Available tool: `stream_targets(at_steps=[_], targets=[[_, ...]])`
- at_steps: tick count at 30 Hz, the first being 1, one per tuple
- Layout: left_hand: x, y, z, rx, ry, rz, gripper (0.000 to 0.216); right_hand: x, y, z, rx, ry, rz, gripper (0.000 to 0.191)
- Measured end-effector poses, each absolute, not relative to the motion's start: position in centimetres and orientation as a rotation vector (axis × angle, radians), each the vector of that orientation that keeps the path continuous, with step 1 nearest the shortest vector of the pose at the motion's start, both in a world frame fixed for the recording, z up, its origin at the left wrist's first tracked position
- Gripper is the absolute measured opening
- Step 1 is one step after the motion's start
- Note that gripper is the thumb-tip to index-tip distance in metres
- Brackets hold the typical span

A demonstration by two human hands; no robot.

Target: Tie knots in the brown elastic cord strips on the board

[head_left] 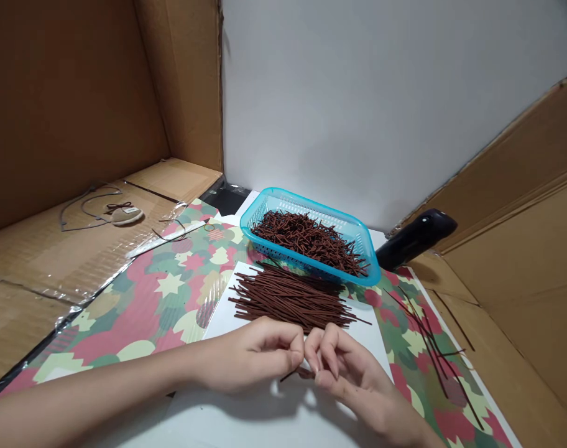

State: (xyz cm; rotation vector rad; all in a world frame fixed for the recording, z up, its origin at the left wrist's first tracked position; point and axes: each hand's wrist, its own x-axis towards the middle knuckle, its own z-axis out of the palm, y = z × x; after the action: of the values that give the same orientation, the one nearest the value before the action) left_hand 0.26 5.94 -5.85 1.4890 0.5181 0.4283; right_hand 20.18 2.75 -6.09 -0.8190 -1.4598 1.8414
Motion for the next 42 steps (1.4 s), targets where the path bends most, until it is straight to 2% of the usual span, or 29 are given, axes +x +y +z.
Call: stream_targets(at_steps=[5,11,14,16,17,21,28,38,42], targets=[[0.4,6.0,-6.0,1.241,0.476,0.402,0.011,20.0,3.0,-6.6,-0.737,-1.313,2.033,0.038],[0.5,6.1,-6.6,1.072,0.349,0.332,0.007,19.8,3.0,-7.3,-0.621,-1.203,2.15,0.042],[0.4,5.9,-6.3,1.177,0.358,0.343,0.01,19.9,3.1,-7.3,-0.623,-1.123,2.202,0.044],[0.2,5.8,-6.1,1.367,0.429,0.472,0.007,19.8,3.2,-7.2,-0.675,-1.071,2.166,0.043],[0.2,5.7,-6.1,1.47,0.458,0.573,0.009,19.8,3.2,-7.2,-0.712,-1.056,2.129,0.043],[0.3,5.5,-6.5,1.756,0.472,0.908,0.038,19.5,3.1,-7.2,-0.831,-1.071,2.013,0.043],[0.9,5.3,-7.1,1.868,0.586,0.973,0.008,19.0,2.9,-7.1,-0.846,-1.075,1.969,0.041],[0.7,5.2,-6.7,1.712,0.548,0.863,0.016,19.1,2.7,-7.4,-0.809,-1.021,2.111,0.043],[0.7,5.3,-6.5,1.626,0.587,0.827,0.012,19.2,2.9,-7.3,-0.842,-1.04,2.053,0.043]])
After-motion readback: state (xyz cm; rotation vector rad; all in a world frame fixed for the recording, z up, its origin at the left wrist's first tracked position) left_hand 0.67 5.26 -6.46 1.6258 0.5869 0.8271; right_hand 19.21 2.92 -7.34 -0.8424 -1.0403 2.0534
